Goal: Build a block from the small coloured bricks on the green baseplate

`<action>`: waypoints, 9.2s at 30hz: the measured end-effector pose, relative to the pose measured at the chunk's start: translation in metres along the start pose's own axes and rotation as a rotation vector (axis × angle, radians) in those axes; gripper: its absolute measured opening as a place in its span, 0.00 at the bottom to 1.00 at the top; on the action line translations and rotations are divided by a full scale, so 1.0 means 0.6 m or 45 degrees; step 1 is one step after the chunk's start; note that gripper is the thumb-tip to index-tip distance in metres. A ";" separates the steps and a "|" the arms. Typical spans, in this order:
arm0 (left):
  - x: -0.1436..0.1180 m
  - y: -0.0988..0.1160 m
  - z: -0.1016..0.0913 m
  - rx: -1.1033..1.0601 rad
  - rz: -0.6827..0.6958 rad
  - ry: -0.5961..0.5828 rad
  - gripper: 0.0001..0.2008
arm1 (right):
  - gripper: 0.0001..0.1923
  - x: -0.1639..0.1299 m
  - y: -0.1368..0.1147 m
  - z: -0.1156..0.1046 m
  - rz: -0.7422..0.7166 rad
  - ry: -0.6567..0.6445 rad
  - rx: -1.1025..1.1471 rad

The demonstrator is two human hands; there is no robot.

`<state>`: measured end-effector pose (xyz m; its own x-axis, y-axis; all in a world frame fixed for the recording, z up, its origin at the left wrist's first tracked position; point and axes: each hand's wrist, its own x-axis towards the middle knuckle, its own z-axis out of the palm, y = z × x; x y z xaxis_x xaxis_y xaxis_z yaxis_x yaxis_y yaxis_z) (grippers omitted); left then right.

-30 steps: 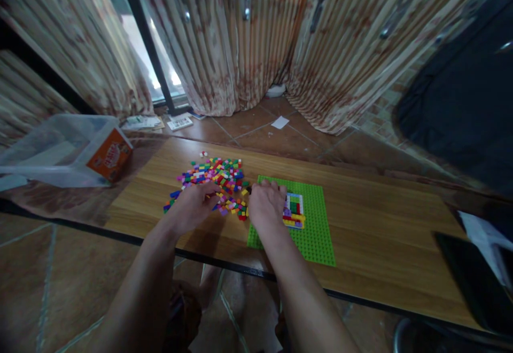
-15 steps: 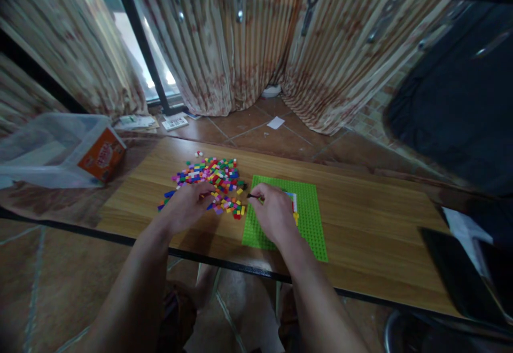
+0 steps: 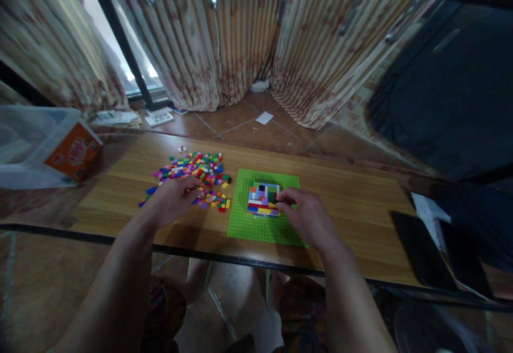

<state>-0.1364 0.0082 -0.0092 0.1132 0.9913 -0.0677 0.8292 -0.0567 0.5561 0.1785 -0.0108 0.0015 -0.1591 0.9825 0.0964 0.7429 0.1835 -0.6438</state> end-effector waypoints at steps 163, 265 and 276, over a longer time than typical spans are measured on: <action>0.027 0.146 0.109 -0.402 0.537 0.298 0.13 | 0.05 -0.013 0.022 0.027 0.505 -0.117 0.572; 0.039 0.055 0.039 0.281 0.225 -0.129 0.09 | 0.16 0.004 -0.004 0.021 0.340 0.141 0.756; 0.040 0.070 0.048 -0.299 0.349 0.046 0.05 | 0.16 0.007 -0.004 0.009 0.381 0.253 0.818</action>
<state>-0.0830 0.0259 -0.0112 0.2912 0.9468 0.1371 0.6219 -0.2963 0.7249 0.1723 -0.0075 -0.0006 0.1571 0.9860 -0.0561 0.1991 -0.0873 -0.9761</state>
